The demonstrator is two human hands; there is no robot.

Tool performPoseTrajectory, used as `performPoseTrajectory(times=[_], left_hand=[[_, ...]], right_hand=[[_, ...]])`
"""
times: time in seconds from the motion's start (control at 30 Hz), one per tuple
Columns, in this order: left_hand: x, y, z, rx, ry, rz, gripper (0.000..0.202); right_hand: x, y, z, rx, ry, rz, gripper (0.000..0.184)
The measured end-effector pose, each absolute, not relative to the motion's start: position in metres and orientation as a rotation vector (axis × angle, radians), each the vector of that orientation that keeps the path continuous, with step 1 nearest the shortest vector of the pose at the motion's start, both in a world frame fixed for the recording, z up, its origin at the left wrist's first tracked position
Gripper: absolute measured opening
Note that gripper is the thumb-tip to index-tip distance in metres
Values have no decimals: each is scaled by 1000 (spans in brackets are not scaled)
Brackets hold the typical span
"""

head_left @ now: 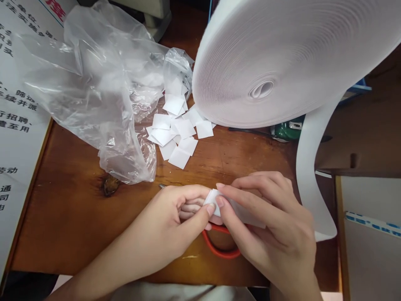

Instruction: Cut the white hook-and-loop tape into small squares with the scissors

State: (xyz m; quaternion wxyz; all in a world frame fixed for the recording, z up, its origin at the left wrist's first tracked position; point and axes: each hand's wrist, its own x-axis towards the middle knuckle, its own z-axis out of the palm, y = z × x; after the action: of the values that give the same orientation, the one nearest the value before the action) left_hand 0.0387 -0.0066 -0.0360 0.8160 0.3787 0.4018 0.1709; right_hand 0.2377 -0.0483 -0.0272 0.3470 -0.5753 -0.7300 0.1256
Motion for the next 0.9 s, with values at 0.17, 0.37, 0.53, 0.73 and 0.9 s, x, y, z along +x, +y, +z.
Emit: performPoseTrajectory(times=[0.17,0.37,0.53,0.73,0.9], left_hand=[[39,-6,-35,834,871,362,14],[38,-7,-35,843,847,367,19],[37,-5,-33,985,903,362,19],[34,-9,-28,1145,973,274,22],[26,-6,-28,1121,938,65,23]], right_hand=[[235,-49,-28,-1493,-1904,309,11],[231,-52,-29,-1516,-1892,299,10],[241,-53,-23,-1561,-1859,517,13],[252,-45,-6,-1662,-1758,1019,14],[256,-37,8,-1586,-1831,1335,28]])
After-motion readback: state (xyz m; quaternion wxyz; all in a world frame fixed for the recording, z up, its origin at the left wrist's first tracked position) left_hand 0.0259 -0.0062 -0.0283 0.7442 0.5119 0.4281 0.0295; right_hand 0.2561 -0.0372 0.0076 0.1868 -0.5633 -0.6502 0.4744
